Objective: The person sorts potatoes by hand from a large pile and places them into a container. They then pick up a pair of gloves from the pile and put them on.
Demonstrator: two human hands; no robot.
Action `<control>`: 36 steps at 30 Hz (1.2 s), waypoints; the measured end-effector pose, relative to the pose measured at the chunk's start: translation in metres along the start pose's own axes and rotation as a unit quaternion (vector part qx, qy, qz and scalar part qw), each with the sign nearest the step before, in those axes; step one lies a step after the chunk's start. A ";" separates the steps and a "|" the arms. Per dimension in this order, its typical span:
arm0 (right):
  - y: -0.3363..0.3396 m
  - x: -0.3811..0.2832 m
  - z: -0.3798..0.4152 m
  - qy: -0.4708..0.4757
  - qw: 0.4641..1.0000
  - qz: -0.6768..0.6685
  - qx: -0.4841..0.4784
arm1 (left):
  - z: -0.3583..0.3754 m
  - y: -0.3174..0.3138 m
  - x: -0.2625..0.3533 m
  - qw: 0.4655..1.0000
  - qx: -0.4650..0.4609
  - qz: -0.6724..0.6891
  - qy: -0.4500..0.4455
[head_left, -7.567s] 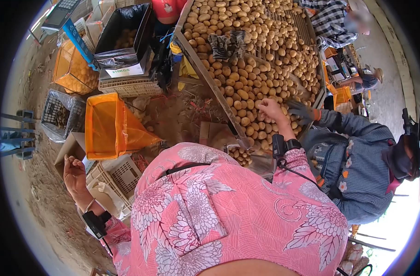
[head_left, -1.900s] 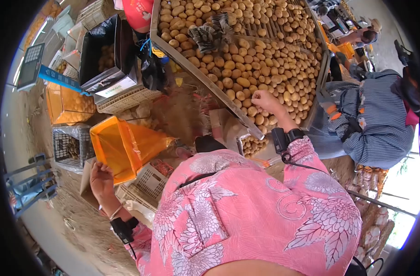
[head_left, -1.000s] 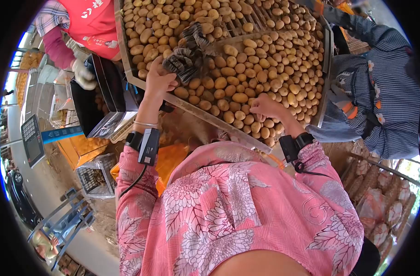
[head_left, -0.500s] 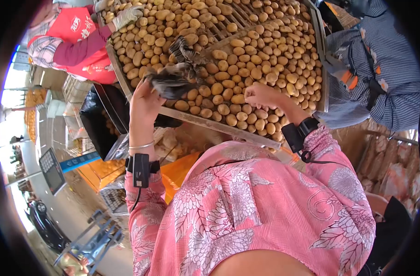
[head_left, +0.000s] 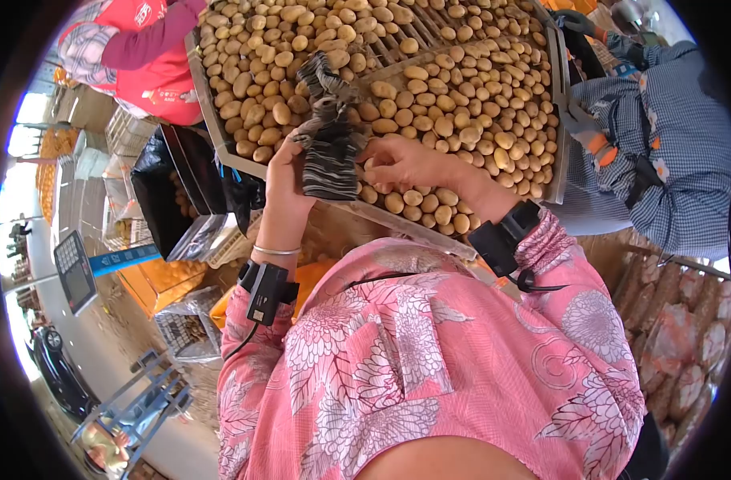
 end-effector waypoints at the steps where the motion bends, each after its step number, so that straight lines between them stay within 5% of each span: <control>1: -0.005 -0.003 0.000 -0.013 1.000 -0.012 0.005 | 0.000 0.000 -0.005 1.000 0.012 -0.004 0.001; 10: -0.008 0.021 -0.012 0.025 0.989 -0.097 0.111 | 0.009 0.028 -0.009 0.998 -0.035 0.027 -0.051; 12: -0.003 0.019 -0.004 0.029 0.971 -0.174 0.163 | 0.017 0.027 -0.001 0.978 0.134 -0.149 -0.063; 13: -0.001 0.020 -0.005 0.032 0.969 -0.178 0.167 | 0.017 0.024 -0.001 0.977 0.131 -0.154 -0.060; 15: -0.001 0.023 -0.006 0.028 0.973 -0.142 0.179 | 0.020 0.018 -0.002 0.910 0.166 -0.354 -0.141; 17: -0.004 0.022 -0.007 0.016 0.972 -0.145 0.185 | 0.018 0.008 -0.007 0.912 0.094 -0.378 -0.129; 19: -0.003 0.018 -0.014 0.005 0.973 -0.136 0.189 | 0.013 -0.001 -0.011 0.754 0.017 -0.612 -0.239; 24: -0.007 0.010 -0.029 -0.021 0.964 -0.151 0.218 | 0.009 -0.020 0.001 0.647 -0.102 -0.738 -0.166; 29: -0.017 -0.011 -0.053 -0.038 0.967 -0.087 0.238 | -0.014 0.009 0.020 0.648 -0.123 -0.736 -0.152; 31: -0.015 -0.023 -0.058 -0.059 0.948 -0.117 0.291 | -0.021 0.018 0.034 0.789 -0.076 -0.608 -0.043; 33: -0.014 -0.042 -0.065 -0.071 0.929 -0.087 0.353 | -0.025 0.019 0.052 0.804 -0.076 -0.590 0.005; 35: -0.012 -0.054 -0.068 0.117 0.879 -0.237 0.397 | -0.032 0.029 0.060 0.869 -0.065 -0.485 0.072; 36: -0.012 -0.063 -0.066 0.170 0.884 -0.273 0.339 | -0.035 0.029 0.064 0.879 -0.070 -0.460 0.101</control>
Point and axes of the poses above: each hand's wrist, its own z-axis away from the middle knuckle, its own y-axis out of the back of the hand, x = y × z, the point moved 1 cm from there along -z, towards the middle knuckle, and after that the axes turned 3 degrees about z, right-handed, at the moved point
